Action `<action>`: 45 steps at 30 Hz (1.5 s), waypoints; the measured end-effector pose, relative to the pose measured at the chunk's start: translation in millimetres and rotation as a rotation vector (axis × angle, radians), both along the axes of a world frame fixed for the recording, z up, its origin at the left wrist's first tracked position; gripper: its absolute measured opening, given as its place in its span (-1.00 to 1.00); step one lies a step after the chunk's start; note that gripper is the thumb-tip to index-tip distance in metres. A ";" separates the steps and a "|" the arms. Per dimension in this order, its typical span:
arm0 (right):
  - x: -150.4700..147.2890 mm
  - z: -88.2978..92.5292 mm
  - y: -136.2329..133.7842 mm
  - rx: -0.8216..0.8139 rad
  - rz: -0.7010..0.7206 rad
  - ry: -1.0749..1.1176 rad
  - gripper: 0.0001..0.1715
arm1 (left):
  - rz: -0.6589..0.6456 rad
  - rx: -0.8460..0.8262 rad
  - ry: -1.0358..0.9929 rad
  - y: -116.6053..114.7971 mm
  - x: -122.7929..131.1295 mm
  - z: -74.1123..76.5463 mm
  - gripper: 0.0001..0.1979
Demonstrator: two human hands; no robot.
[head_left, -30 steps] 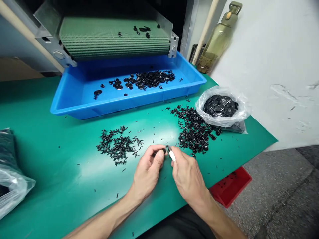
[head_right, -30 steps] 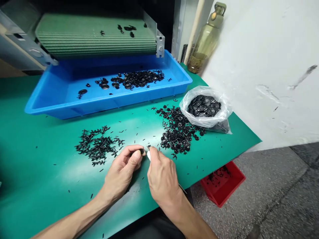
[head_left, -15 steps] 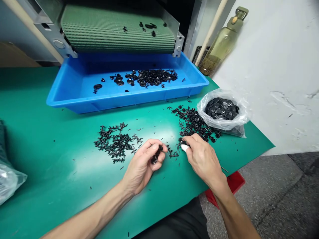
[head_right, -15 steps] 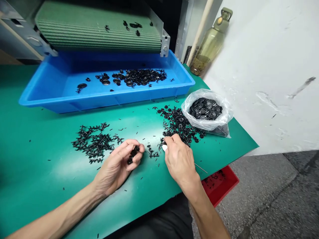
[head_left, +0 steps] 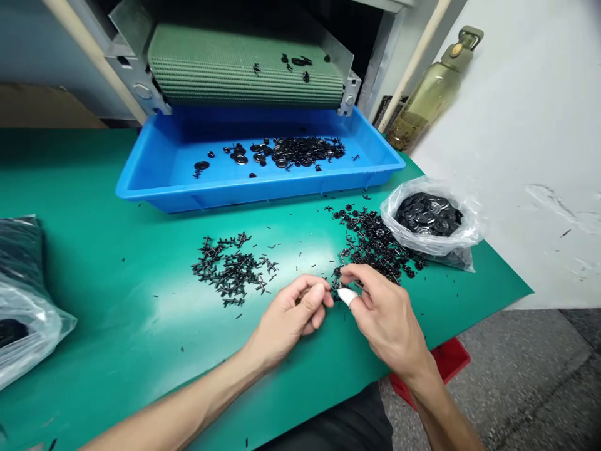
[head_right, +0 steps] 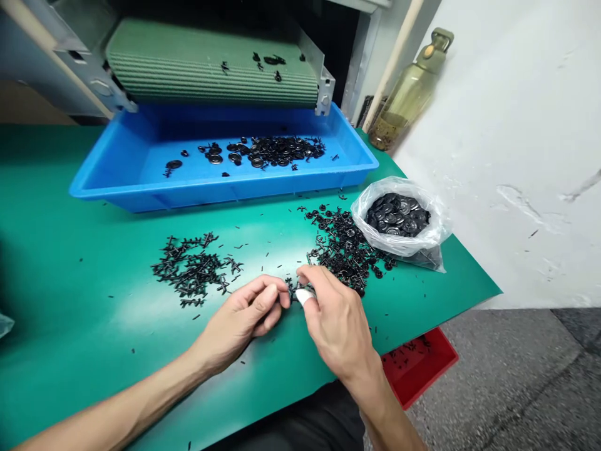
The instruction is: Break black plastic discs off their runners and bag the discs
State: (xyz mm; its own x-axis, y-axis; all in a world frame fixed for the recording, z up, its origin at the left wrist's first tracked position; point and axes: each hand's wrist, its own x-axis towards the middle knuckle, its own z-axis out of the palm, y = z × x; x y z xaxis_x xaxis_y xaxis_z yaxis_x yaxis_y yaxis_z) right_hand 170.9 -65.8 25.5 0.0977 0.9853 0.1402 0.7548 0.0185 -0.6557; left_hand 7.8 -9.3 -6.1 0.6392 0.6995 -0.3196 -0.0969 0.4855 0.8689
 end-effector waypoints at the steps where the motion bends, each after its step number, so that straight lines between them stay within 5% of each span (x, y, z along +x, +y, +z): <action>1: -3.9 0.5 -3.1 0.027 0.001 0.027 -0.55 | -0.027 0.028 0.032 -0.8 -0.4 0.2 -0.68; 6: -18.0 1.8 -11.4 0.084 0.056 0.075 -0.49 | -0.099 0.056 0.083 -0.6 -2.7 0.4 -0.61; 15: -1.1 1.1 -22.8 0.005 0.121 -0.134 -0.49 | 0.045 -0.115 -0.081 4.5 -2.8 -7.0 -0.66; 25: 1.0 -0.5 -21.4 0.072 0.147 -0.308 -0.58 | -0.006 -0.046 -0.114 5.3 -3.4 -6.7 -0.81; 45: 2.8 7.2 -11.5 0.126 0.221 -0.571 -0.67 | -0.051 0.032 0.058 3.4 -8.3 -4.2 -0.67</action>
